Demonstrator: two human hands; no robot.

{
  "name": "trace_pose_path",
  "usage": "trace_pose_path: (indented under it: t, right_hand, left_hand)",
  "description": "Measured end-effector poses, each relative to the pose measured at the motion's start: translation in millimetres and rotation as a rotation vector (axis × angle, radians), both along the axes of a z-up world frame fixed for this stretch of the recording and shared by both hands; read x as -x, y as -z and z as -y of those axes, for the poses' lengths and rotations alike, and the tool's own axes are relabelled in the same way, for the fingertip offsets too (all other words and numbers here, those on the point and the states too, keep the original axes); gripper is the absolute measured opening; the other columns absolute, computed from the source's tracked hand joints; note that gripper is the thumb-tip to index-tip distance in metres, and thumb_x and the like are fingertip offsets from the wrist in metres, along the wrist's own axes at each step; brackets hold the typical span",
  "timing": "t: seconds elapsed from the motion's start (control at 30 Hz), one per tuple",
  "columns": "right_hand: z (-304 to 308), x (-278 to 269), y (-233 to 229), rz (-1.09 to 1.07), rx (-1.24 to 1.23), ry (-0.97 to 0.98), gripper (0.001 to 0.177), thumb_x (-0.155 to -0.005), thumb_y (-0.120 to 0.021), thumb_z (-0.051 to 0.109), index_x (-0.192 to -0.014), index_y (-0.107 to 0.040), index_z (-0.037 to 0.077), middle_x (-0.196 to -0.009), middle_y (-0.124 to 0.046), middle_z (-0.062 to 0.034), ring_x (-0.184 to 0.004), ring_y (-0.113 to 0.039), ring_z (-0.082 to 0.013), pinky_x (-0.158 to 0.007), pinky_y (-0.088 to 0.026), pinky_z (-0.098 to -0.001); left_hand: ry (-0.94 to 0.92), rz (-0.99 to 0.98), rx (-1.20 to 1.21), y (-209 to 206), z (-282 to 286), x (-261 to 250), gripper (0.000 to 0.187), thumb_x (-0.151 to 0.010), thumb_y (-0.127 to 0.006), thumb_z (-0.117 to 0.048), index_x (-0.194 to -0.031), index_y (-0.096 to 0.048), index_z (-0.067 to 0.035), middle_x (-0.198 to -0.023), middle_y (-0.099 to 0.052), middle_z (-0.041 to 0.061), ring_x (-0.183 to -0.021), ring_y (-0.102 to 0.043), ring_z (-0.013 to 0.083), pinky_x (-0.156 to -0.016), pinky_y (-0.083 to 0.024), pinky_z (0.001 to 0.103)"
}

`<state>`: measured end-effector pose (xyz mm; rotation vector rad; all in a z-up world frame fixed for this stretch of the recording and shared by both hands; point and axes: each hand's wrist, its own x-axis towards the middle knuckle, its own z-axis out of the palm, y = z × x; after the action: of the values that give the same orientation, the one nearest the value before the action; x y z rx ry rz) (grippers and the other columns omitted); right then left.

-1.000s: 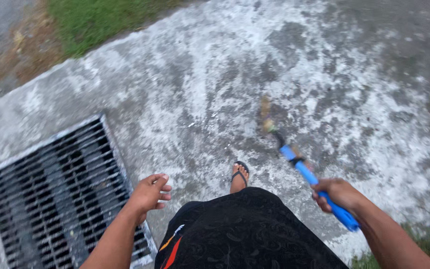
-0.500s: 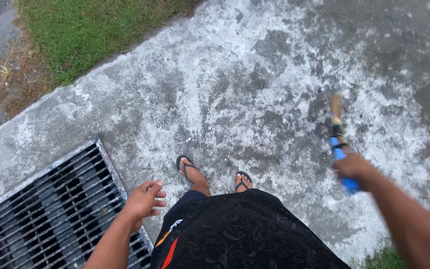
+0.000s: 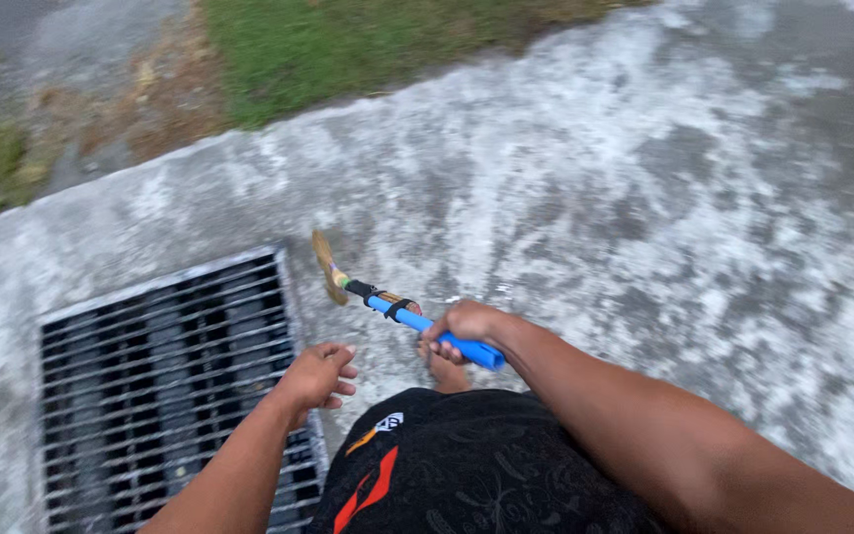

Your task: The person sweeps a concrete pathway and the area around a storm drain with a broom, moving leaves and debris toward the adjacent grass.

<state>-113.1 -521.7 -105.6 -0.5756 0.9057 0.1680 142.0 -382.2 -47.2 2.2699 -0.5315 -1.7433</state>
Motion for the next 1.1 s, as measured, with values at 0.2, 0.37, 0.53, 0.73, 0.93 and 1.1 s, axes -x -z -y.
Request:
trace_pose_path:
  t: [0.2,0.37,0.53,0.73,0.93,1.1]
  right_hand:
    - [50,47,19,-0.096,-0.024,0.141,0.020,-0.099,-0.062,0.017,-0.098,-0.064,-0.003,-0.066,-0.061,-0.0051,-0.044,-0.053,-0.0083,-0.039,-0.046,-0.0214]
    - [93,244,12,-0.458,-0.036,0.470,0.031,-0.100,-0.055,0.025,-0.102,-0.064,-0.005,-0.071,-0.061,-0.0067,-0.047,-0.049,-0.0090,-0.038,-0.043,-0.0225]
    - [146,280,36,-0.738,0.136,0.593,0.009,-0.105,-0.054,0.009,-0.108,-0.055,0.001,-0.080,-0.056,-0.0063,-0.058,-0.051,-0.0102,-0.048,-0.046,-0.0259]
    - [148,116,14,-0.540,0.376,0.178,0.016,-0.093,-0.065,0.012,-0.103,-0.069,0.000,-0.069,-0.059,-0.0086,-0.053,-0.053,-0.0180,-0.047,-0.045,-0.0355]
    - [202,-80,26,-0.128,0.177,-0.120,0.020,-0.097,-0.066,0.016,-0.089,-0.061,-0.002,-0.067,-0.057,-0.0045,-0.049,-0.049,-0.0109,-0.043,-0.046,-0.0261]
    - [256,-147,56,-0.058,-0.142,-0.302,0.026,-0.097,-0.063,0.021,-0.086,-0.060,-0.001,-0.062,-0.053,-0.0055,-0.046,-0.049,-0.0107,-0.039,-0.044,-0.0247]
  left_hand:
    - [-0.078,0.026,-0.014,-7,5,-74,0.047,-0.098,-0.056,-0.041,-0.136,-0.061,-0.015,-0.104,-0.071,0.006,-0.080,-0.068,0.0177,-0.067,-0.052,0.035]
    - [-0.165,-0.009,-0.076,19,-11,-108,0.046,-0.099,-0.057,-0.041,-0.136,-0.060,-0.014,-0.104,-0.070,0.007,-0.079,-0.067,0.0177,-0.066,-0.052,0.035]
    - [-0.195,-0.027,-0.119,32,-2,-112,0.046,-0.099,-0.058,-0.041,-0.135,-0.063,-0.013,-0.105,-0.070,0.007,-0.079,-0.068,0.0169,-0.065,-0.053,0.035]
    - [-0.229,-0.047,-0.037,38,57,-100,0.047,-0.098,-0.060,-0.043,-0.131,-0.061,-0.010,-0.103,-0.071,0.008,-0.077,-0.067,0.0175,-0.064,-0.054,0.035]
    - [-0.230,-0.005,0.037,21,139,-99,0.045,-0.096,-0.060,-0.042,-0.131,-0.063,-0.014,-0.100,-0.070,0.008,-0.074,-0.068,0.0179,-0.061,-0.053,0.036]
    - [-0.278,0.031,0.058,6,197,-118,0.043,-0.096,-0.060,-0.042,-0.132,-0.062,-0.018,-0.101,-0.072,0.007,-0.072,-0.069,0.0177,-0.060,-0.054,0.034]
